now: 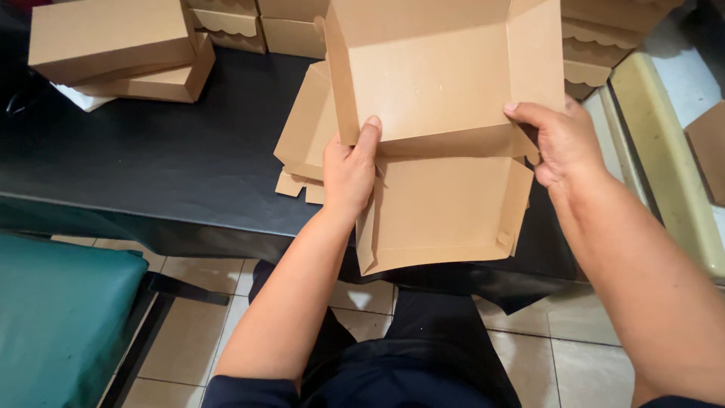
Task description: The person assembles flat cardboard boxes by folding the sides and securing the tabs. They work on a black table, handling multiple units one by one, folding the flaps, and tucking the locking tabs into place to form the box structure.
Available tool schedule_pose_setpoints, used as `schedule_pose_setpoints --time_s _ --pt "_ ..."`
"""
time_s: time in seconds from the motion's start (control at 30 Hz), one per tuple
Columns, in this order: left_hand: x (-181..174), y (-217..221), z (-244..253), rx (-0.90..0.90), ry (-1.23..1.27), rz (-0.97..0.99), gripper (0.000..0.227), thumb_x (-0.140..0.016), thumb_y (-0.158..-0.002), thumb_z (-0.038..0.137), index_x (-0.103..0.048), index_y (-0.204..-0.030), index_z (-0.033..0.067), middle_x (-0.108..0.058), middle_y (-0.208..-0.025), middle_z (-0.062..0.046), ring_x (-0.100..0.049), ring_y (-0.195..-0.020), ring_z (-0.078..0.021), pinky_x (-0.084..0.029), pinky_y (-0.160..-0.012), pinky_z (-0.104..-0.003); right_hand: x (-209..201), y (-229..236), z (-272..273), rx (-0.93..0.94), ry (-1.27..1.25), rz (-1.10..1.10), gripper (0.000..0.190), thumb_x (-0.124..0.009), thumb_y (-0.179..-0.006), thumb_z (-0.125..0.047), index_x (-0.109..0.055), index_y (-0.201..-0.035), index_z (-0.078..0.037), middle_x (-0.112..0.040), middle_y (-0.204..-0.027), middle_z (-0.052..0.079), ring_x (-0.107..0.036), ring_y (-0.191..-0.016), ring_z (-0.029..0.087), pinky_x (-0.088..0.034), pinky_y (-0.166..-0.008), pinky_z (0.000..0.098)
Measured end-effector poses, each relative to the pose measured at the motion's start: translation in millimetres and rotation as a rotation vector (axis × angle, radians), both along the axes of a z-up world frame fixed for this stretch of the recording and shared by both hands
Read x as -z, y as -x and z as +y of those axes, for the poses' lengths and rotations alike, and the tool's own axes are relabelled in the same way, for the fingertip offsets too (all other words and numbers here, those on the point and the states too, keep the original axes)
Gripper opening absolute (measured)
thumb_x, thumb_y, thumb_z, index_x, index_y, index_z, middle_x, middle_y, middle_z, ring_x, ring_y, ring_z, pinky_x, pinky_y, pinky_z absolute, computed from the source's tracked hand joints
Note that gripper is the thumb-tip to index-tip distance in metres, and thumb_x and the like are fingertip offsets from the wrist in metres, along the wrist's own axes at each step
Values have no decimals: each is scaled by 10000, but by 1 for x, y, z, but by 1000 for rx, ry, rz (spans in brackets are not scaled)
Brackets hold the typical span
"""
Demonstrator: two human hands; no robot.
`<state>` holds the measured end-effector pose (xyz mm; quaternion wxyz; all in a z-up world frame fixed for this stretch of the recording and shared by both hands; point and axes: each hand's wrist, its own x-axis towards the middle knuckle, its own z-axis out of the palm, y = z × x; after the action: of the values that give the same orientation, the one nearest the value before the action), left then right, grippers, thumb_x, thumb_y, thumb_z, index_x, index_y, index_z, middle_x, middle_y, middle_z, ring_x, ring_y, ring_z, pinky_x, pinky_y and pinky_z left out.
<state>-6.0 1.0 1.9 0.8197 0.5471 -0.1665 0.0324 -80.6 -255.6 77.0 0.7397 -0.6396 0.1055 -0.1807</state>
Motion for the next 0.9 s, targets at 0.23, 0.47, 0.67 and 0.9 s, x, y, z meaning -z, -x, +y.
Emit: schedule_pose_setpoints --time_s 0.23,0.47,0.67,0.9 --pt "-5 8 0 0 113 -41 145 -647 -1013 134 -680 -1057 0 -661 -924 16 -588 -850 -63 -509 -776 -259 -7 7 16 62 -58 63 430 -735 -874 -118 -620 -1267 13 -705 -1197 139 -714 -1091 245 -607 -932 427" --pt "-10 20 9 -79 32 -218 110 -665 -1018 119 -671 -1005 10 -634 -891 31 -553 -832 -55 -492 -774 -243 4 6 12 -57 -116 222 497 -621 -942 -369 -607 -1323 -51 -670 -1317 110 -643 -1229 244 -517 -1029 427" --pt "-7 19 6 -87 14 -252 181 -695 -966 67 -551 -1064 18 -601 -951 -7 -557 -852 -76 -506 -795 -253 16 4 3 -93 -215 260 429 -544 -932 -295 -610 -1279 -52 -674 -1272 113 -650 -1184 266 -534 -1014 460" --pt "4 1 1 72 155 -199 466 -630 -895 -42 -361 -1267 37 -543 -1187 -125 -586 -1055 -143 -529 -911 -302 54 -4 -26 -123 -231 166 343 -547 -894 -71 -601 -1227 -3 -664 -1183 107 -676 -1099 247 -567 -994 433"
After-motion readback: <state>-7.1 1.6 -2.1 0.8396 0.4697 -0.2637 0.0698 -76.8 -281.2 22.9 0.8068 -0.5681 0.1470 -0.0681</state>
